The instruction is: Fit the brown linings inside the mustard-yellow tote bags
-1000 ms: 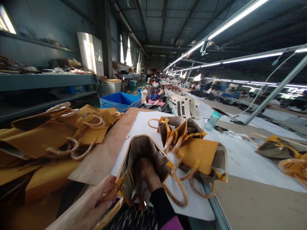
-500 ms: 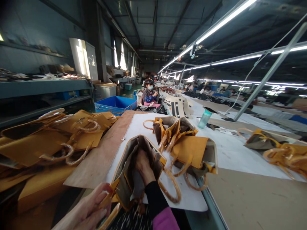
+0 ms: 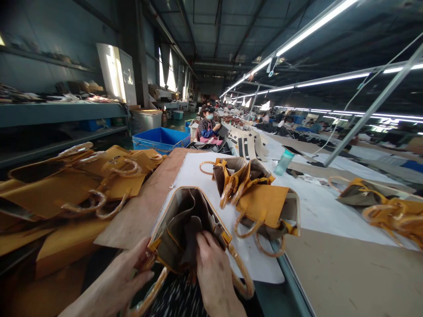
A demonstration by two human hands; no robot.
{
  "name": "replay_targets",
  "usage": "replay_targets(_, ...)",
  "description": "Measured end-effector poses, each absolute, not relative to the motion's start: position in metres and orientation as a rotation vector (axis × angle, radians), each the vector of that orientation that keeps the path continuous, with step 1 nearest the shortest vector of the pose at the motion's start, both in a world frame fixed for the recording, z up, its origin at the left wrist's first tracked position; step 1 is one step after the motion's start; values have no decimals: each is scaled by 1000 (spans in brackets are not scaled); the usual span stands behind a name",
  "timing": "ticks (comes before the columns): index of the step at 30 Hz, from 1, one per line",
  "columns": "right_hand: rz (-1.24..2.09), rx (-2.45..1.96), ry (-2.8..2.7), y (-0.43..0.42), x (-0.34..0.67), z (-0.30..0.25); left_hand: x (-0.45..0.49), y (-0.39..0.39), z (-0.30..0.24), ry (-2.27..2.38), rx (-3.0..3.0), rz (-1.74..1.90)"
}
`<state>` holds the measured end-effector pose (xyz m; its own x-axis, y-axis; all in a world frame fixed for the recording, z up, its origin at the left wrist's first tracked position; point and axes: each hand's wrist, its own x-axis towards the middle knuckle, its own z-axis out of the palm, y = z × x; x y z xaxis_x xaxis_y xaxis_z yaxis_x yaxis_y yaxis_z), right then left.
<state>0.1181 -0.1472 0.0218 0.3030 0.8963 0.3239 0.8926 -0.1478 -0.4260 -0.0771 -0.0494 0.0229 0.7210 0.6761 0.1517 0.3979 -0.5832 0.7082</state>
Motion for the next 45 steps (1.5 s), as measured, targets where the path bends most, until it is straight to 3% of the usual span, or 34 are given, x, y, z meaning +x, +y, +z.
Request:
replay_targets(3, -589, -2065, -1637, -172, 131, 16, -74, -49, 35, 899, 2467, 444)
replay_targets(6, -824, -2127, -1412, -176, 145, 16, -75, -52, 52, 984, 2667, 341)
replay_targets(11, -234, -2271, -1134, -157, 161, 26, -62, -53, 100, 861, 2852, 461)
replay_targets(15, 57, -2183, -1220, -147, 176, 47, -8, -31, 140, 148, 2923, 604)
replay_targets(18, 226, -2082, -1330, -143, 194, 66, 38, -3, 142, -194, 2885, 604)
replay_targets(22, 435, -2000, -1361, -142, 218, 68, 69, 17, 117, -264, 2865, 550)
replay_targets(28, 352, -2015, -1276, -138, 227, 38, 76, 19, 100, -219, 2865, 542)
replay_targets(34, 209, -2052, -1212, -132, 222, 43, 83, 24, 104, -120, 2927, 368)
replay_targets(45, 28, -2408, -1116, -113, 220, 44, 88, 11, 103, -176, 3211, 490)
